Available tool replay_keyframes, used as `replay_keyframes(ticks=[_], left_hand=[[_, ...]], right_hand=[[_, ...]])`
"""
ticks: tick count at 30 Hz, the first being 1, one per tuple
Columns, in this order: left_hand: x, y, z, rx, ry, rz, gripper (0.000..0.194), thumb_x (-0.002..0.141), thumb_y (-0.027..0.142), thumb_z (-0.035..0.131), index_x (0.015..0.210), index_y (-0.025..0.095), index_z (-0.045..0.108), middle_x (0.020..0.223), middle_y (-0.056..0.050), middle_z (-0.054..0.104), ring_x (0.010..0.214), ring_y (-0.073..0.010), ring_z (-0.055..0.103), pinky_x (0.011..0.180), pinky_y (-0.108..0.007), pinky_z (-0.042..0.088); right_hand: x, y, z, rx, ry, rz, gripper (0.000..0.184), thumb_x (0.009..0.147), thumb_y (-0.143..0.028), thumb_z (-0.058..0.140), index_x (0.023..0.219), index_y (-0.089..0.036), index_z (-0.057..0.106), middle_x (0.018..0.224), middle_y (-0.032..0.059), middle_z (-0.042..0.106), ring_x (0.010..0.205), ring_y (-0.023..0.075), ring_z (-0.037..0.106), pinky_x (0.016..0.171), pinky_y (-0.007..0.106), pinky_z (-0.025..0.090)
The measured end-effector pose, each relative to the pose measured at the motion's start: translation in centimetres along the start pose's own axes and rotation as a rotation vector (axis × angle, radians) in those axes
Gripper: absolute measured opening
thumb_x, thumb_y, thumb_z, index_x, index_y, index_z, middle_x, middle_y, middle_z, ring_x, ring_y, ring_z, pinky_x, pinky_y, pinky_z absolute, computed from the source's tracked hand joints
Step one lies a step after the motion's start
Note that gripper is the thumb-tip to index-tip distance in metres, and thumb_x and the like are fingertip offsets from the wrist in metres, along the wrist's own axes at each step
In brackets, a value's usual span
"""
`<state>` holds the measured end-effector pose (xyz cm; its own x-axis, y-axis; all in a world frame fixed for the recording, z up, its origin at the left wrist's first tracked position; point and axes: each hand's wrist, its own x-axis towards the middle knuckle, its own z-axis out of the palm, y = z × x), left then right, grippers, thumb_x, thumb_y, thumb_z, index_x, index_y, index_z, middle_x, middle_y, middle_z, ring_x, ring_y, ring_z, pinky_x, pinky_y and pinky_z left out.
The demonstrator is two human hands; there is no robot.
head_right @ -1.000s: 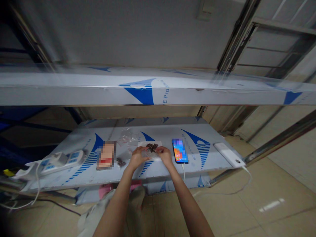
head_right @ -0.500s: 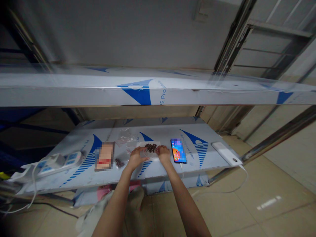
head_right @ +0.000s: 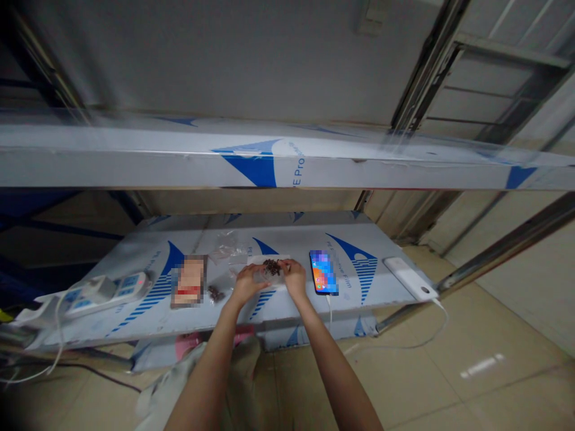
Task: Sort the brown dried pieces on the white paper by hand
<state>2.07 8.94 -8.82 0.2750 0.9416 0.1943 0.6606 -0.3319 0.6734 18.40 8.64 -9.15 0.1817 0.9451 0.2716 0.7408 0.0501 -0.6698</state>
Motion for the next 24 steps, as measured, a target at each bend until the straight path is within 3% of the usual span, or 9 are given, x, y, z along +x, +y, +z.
replay_keyframes(ticks=[2,7,9,12,16,18,21,24], left_hand=[[0.0,-0.1,0.0,-0.004,-0.002,-0.002,0.051,0.056,0.033,0.069,0.104,0.022,0.056,0.109,-0.006,0.056,0.104,-0.0226,0.048,0.093,-0.038,0.033],[0.0,-0.3,-0.1,0.003,-0.015,-0.016,0.052,0.054,0.033,0.070,0.103,0.023,0.057,0.107,-0.005,0.057,0.102,-0.0227,0.050,0.092,-0.037,0.034],[0.0,-0.3,-0.1,0.006,-0.010,-0.018,0.051,0.054,0.034,0.070,0.103,0.023,0.057,0.106,-0.005,0.058,0.101,-0.0224,0.050,0.092,-0.037,0.033],[0.0,-0.3,0.0,0.014,0.001,-0.015,0.051,0.055,0.033,0.070,0.103,0.021,0.057,0.108,-0.006,0.057,0.101,-0.0221,0.050,0.092,-0.037,0.033],[0.0,-0.4,0.4,0.015,0.005,-0.003,0.048,0.058,0.036,0.067,0.102,0.022,0.056,0.107,-0.006,0.057,0.102,-0.0216,0.049,0.091,-0.036,0.035],[0.1,-0.4,0.6,0.021,0.003,0.005,0.048,0.058,0.036,0.067,0.102,0.021,0.056,0.105,-0.006,0.058,0.101,-0.0215,0.050,0.090,-0.035,0.036],[0.1,-0.6,0.6,0.038,0.002,0.006,0.050,0.058,0.035,0.068,0.104,0.022,0.056,0.106,-0.006,0.057,0.101,-0.0219,0.049,0.090,-0.035,0.036],[0.0,-0.7,0.5,0.053,-0.001,0.002,0.053,0.057,0.035,0.068,0.106,0.022,0.054,0.108,-0.006,0.056,0.102,-0.0229,0.049,0.091,-0.037,0.035]], right_hand=[[0.5,0.6,-0.1,-0.216,0.050,0.012,0.022,0.078,-0.031,0.047,0.084,-0.019,0.064,0.090,0.0066,0.064,0.086,0.0185,0.055,0.077,0.029,0.036],[1.7,2.4,0.3,-0.508,-0.132,-0.014,0.010,0.071,-0.024,0.057,0.076,-0.020,0.065,0.086,0.0072,0.064,0.087,0.0219,0.054,0.077,0.032,0.033],[1.7,2.5,0.3,-0.478,-0.119,-0.018,0.010,0.072,-0.024,0.057,0.074,-0.019,0.065,0.081,0.0081,0.065,0.085,0.0224,0.055,0.075,0.032,0.033],[1.1,1.6,0.1,-0.221,-0.075,0.029,0.016,0.074,-0.029,0.053,0.075,-0.018,0.064,0.078,0.0061,0.066,0.076,0.0182,0.057,0.068,0.027,0.038],[-0.2,-0.8,-0.2,0.077,-0.166,-0.002,0.024,0.075,-0.039,0.048,0.078,-0.021,0.064,0.077,0.0013,0.066,0.068,0.0145,0.059,0.062,0.023,0.040],[-0.6,-1.8,-0.3,0.019,-0.126,-0.025,0.027,0.077,-0.041,0.045,0.078,-0.022,0.065,0.080,0.0008,0.067,0.074,0.0148,0.059,0.066,0.023,0.039],[-0.5,-2.3,-0.1,-0.179,-0.007,0.047,0.027,0.078,-0.040,0.045,0.080,-0.021,0.064,0.084,0.0029,0.066,0.081,0.0162,0.058,0.073,0.026,0.036],[0.2,-1.9,0.6,-0.339,-0.073,0.186,0.021,0.071,-0.038,0.056,0.075,-0.019,0.064,0.078,0.0047,0.066,0.077,0.0189,0.058,0.074,0.030,0.034]])
